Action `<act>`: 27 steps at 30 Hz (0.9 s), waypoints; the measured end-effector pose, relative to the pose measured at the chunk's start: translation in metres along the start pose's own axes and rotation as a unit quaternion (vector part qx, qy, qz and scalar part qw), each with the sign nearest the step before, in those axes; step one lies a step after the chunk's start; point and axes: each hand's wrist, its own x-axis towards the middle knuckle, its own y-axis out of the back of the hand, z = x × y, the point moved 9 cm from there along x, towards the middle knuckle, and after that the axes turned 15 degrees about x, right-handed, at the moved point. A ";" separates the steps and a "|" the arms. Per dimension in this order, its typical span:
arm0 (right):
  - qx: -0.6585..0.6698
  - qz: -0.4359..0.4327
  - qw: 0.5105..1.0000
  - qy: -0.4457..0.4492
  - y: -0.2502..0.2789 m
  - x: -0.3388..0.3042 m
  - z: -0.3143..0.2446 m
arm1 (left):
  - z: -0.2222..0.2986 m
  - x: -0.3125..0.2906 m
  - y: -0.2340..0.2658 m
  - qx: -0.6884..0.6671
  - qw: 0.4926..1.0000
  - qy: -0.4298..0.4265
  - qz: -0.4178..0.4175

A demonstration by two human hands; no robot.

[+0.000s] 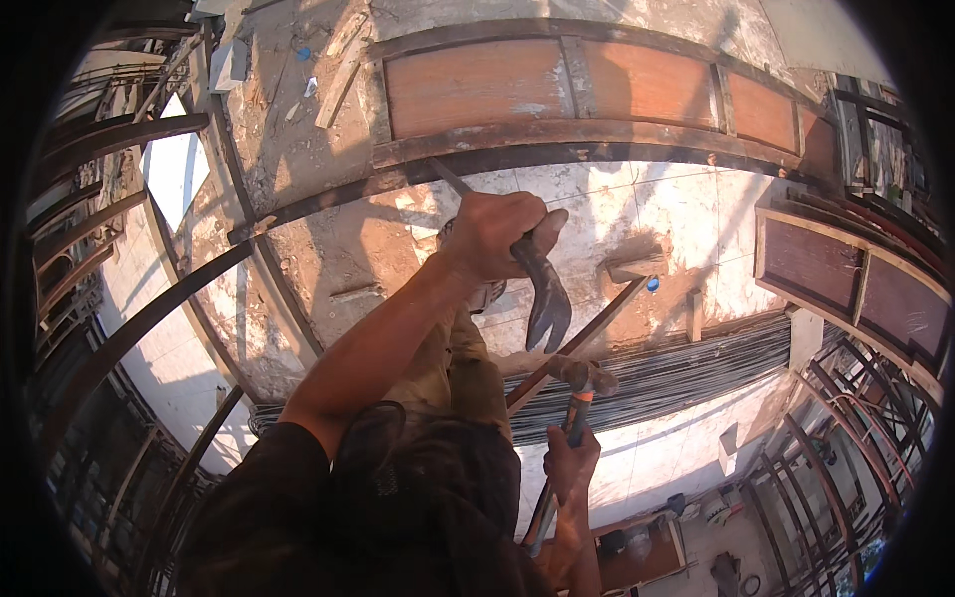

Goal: The person uses a pry bar and a hammer to loosen and remove wooden formwork panels from a concrete structure.

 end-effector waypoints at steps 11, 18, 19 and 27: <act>0.059 0.041 0.997 -0.018 0.021 0.035 0.009 | -0.365 0.187 0.104 0.176 0.940 0.248 0.153; 0.015 0.022 1.000 0.005 -0.010 0.065 0.000 | -0.533 0.272 0.095 0.192 0.955 0.197 0.115; 0.035 0.013 0.999 -0.016 -0.020 0.074 0.003 | -0.535 0.293 0.108 0.196 0.960 0.162 0.116; 0.080 0.057 0.992 -0.076 -0.030 0.065 -0.010 | -0.334 0.165 0.057 -0.173 0.887 0.410 0.121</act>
